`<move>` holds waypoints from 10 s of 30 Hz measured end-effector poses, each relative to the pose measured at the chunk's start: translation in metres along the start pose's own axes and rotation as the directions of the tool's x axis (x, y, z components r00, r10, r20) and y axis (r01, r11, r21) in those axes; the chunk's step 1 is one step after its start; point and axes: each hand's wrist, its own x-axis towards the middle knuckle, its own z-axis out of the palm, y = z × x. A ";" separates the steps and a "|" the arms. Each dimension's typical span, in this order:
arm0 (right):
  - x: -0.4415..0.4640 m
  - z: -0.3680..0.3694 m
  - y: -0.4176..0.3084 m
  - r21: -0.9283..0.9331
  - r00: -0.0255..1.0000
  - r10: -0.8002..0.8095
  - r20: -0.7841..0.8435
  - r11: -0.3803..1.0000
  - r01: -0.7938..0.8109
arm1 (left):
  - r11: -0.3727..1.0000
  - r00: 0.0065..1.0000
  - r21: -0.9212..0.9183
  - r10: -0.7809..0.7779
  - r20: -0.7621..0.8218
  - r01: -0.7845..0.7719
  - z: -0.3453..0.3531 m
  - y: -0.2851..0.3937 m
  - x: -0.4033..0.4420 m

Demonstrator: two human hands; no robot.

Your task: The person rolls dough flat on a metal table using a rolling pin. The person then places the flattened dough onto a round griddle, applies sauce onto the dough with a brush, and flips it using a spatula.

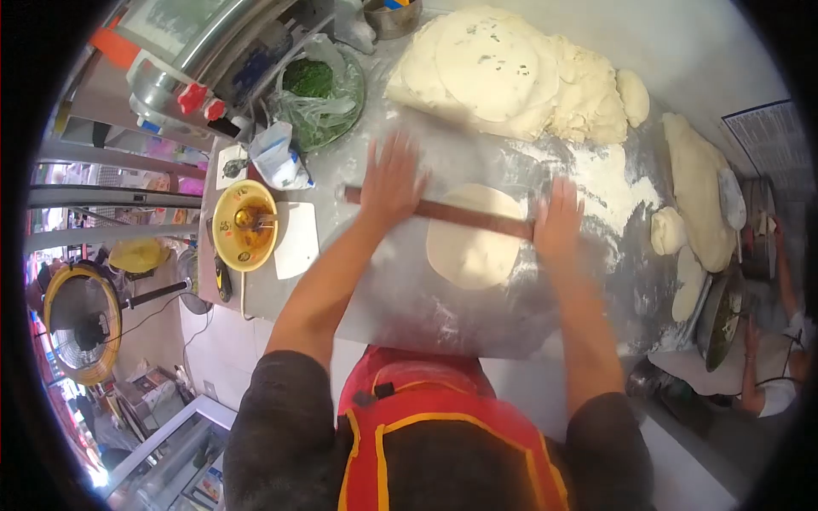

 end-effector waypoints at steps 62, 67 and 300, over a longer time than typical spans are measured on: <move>-0.146 -0.069 -0.021 0.201 0.940 0.075 0.332 0.968 -0.148 | 0.945 0.982 -0.311 -0.051 0.179 0.106 -0.034 0.044 -0.211; -0.167 -0.059 -0.025 0.090 0.952 0.162 0.261 0.977 -0.191 | 0.964 0.972 -0.215 -0.115 0.206 0.159 -0.012 0.043 -0.187; -0.047 -0.020 -0.059 0.284 0.747 -0.642 0.172 0.759 0.586 | 0.474 0.655 -0.487 -0.301 0.694 0.734 -0.041 0.115 -0.330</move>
